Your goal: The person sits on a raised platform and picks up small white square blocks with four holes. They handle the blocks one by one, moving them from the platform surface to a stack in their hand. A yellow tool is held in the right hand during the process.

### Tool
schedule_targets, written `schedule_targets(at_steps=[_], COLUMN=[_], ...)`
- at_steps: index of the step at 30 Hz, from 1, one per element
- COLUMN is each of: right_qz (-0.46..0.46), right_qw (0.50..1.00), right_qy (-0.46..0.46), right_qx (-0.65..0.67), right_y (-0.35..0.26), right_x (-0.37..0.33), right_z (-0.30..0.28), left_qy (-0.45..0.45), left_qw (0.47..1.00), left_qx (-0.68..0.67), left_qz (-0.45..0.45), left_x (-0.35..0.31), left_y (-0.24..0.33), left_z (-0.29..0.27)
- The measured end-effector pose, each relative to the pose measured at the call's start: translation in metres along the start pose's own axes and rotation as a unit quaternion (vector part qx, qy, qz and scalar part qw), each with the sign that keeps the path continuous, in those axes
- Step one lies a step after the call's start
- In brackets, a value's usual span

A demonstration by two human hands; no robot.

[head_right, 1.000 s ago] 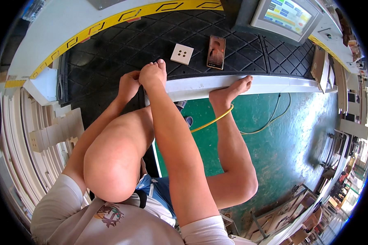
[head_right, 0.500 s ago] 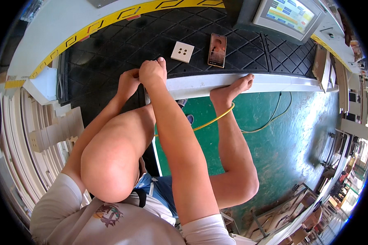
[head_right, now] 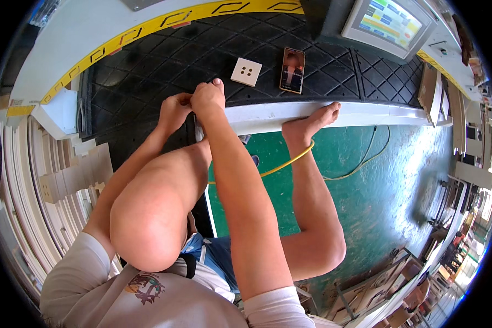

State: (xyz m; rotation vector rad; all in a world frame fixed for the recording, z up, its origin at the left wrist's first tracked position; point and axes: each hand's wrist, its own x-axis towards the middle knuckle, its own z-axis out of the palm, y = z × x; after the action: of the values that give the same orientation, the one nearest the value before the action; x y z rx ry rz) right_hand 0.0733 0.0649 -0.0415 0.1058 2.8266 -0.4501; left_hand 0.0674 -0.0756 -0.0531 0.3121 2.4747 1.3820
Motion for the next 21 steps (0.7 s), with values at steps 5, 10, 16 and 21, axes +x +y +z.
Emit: schedule_targets(at_steps=[5,10,16,21], right_qz=[-0.085,-0.086,-0.139,-0.047], right_qw=[0.986,0.974,0.981,0.997], right_qy=[-0.118,-0.206,-0.132,-0.044], right_qx=[-0.081,-0.048,-0.043,0.041], right_y=[0.009,0.001,0.028,0.028], right_x=[0.010,0.016,0.035,0.043], right_z=[-0.012,-0.027,0.022,0.046], left_qy=[0.001,-0.007,-0.025,-0.021], left_qw=[1.000,0.998,0.998,0.997], left_qx=[0.021,0.063,0.051,0.069], left_qz=[0.009,0.025,0.009,0.018], left_x=[0.000,0.000,0.005,0.007], left_y=[0.002,-0.003,-0.001,-0.002], left_z=[-0.001,-0.008,-0.004,-0.003])
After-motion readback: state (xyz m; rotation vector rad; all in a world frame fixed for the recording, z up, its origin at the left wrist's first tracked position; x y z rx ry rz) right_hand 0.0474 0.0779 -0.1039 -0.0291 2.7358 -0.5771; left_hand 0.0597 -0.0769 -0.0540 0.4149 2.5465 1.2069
